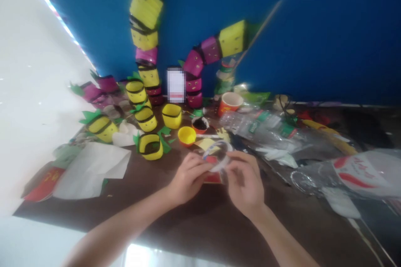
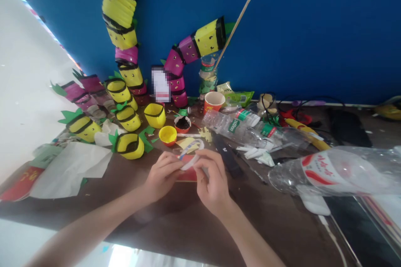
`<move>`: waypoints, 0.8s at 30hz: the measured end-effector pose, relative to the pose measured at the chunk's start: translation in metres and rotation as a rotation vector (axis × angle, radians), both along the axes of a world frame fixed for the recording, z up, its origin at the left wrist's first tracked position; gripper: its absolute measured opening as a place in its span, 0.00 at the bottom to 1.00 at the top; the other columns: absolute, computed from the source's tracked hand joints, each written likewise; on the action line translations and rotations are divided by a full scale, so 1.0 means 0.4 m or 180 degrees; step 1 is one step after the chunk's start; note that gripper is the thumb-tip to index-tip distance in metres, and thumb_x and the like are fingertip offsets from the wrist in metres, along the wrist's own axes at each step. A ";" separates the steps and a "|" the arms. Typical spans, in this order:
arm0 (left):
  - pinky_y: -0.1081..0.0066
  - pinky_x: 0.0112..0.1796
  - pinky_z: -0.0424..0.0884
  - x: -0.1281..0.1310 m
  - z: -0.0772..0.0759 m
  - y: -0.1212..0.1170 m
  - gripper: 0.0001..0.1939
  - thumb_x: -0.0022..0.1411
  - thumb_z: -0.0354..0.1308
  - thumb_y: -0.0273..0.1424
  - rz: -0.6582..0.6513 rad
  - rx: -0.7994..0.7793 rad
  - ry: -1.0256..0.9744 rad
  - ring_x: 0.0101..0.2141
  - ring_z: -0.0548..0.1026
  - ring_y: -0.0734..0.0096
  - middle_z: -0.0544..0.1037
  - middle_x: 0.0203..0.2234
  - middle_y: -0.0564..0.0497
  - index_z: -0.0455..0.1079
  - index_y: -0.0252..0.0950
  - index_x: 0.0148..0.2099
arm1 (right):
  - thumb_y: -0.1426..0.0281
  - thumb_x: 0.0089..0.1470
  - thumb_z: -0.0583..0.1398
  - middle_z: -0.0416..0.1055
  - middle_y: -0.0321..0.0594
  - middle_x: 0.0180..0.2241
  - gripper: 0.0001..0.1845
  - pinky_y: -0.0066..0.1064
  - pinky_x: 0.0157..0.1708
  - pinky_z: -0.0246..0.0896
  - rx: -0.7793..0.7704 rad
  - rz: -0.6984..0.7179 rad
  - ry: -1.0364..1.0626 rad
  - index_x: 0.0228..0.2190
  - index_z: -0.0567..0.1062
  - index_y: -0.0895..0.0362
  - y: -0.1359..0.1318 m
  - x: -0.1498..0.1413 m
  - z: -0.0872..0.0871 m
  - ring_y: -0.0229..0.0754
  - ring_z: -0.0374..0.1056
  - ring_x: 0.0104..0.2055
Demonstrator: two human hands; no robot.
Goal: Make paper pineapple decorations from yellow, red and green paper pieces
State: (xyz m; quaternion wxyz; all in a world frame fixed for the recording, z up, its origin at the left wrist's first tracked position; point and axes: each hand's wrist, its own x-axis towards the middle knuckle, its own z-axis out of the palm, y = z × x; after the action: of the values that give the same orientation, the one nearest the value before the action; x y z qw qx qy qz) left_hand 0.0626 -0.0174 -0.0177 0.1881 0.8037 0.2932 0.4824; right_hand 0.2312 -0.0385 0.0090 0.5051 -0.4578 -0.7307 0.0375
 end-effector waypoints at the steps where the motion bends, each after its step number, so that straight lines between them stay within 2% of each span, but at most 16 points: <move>1: 0.65 0.38 0.66 0.000 0.001 0.000 0.10 0.61 0.51 0.27 0.0000 0.0000 -0.0001 0.35 0.67 0.68 0.74 0.32 0.46 0.69 0.36 0.44 | 0.75 0.52 0.54 0.66 0.44 0.39 0.05 0.39 0.40 0.64 -0.0048 0.0009 0.0076 0.31 0.66 0.54 0.001 -0.001 0.001 0.44 0.65 0.41; 8: 0.66 0.38 0.66 0.002 0.003 0.001 0.09 0.60 0.52 0.25 0.0000 0.0005 -0.0064 0.35 0.66 0.70 0.73 0.31 0.47 0.68 0.35 0.44 | 0.76 0.52 0.55 0.66 0.43 0.38 0.05 0.38 0.40 0.64 -0.0123 0.0073 0.0430 0.30 0.67 0.54 0.003 -0.005 0.006 0.43 0.65 0.41; 18: 0.65 0.38 0.66 0.001 0.003 0.001 0.09 0.61 0.52 0.26 0.0054 -0.0008 -0.0036 0.35 0.66 0.68 0.74 0.31 0.47 0.69 0.36 0.44 | 0.75 0.52 0.56 0.67 0.43 0.39 0.05 0.38 0.40 0.64 0.0022 -0.0005 -0.0029 0.32 0.68 0.54 0.001 -0.001 0.010 0.44 0.66 0.41; 24: 0.67 0.38 0.66 0.002 -0.001 0.000 0.09 0.60 0.53 0.25 0.0053 0.0028 -0.0063 0.34 0.65 0.70 0.73 0.31 0.47 0.69 0.34 0.43 | 0.78 0.51 0.55 0.66 0.44 0.40 0.07 0.38 0.42 0.63 0.0039 0.0079 -0.0050 0.32 0.67 0.55 0.004 0.003 0.001 0.44 0.64 0.42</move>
State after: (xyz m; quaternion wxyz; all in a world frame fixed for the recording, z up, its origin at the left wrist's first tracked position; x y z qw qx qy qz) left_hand 0.0636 -0.0174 -0.0181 0.1835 0.7972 0.2959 0.4932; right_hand 0.2324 -0.0370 0.0092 0.5015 -0.4459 -0.7405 0.0357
